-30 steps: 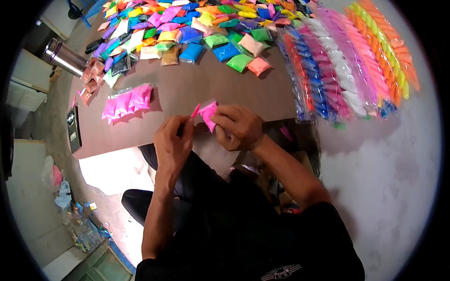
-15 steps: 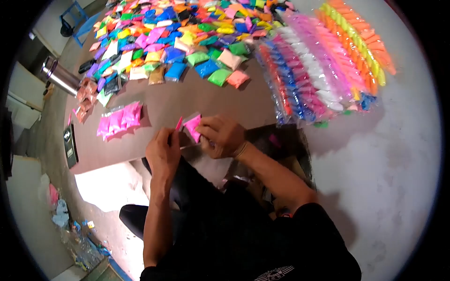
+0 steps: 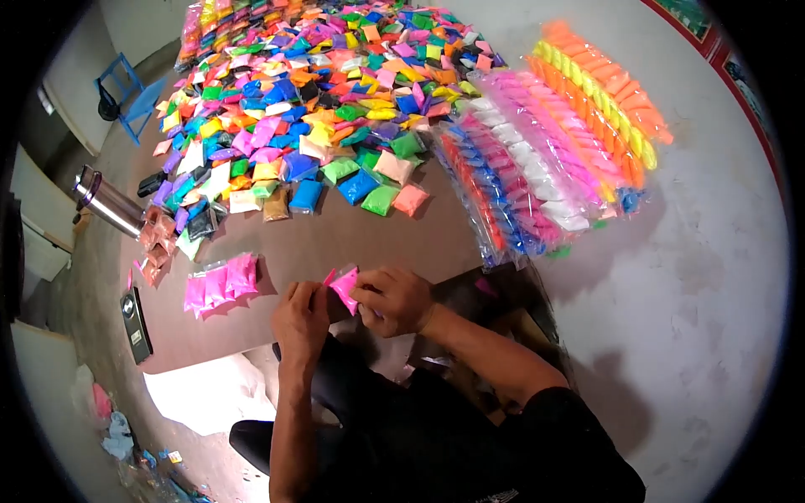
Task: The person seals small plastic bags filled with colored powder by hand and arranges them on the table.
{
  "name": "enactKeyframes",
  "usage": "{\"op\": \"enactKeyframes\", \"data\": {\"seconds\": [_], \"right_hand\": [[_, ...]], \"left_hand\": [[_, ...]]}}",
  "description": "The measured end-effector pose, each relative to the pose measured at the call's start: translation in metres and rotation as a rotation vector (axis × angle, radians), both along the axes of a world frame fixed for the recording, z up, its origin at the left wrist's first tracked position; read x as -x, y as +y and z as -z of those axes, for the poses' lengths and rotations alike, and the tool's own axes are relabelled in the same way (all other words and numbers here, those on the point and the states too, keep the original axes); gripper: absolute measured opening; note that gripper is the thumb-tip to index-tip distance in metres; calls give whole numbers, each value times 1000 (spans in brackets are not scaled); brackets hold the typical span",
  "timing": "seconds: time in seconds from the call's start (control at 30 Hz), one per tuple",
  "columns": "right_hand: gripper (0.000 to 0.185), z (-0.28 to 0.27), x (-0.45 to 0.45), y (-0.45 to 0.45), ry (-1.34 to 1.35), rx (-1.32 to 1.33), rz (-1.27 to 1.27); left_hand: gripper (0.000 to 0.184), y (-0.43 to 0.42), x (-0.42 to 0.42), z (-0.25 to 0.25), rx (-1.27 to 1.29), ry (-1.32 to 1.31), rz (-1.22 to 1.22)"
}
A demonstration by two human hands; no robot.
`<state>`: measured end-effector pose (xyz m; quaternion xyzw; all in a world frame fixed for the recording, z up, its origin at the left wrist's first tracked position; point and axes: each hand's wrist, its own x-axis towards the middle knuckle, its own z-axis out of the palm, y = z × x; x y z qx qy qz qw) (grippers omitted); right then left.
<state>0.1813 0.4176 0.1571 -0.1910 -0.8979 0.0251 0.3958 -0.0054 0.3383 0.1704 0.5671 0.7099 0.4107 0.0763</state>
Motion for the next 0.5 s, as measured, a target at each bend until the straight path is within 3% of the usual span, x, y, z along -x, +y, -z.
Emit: {"op": "enactKeyframes", "data": {"seconds": [0.5], "right_hand": [[27,-1,2,-6,-19,-41,57]], "left_hand": [[8,0,7,20,-213,-99,-19]]}}
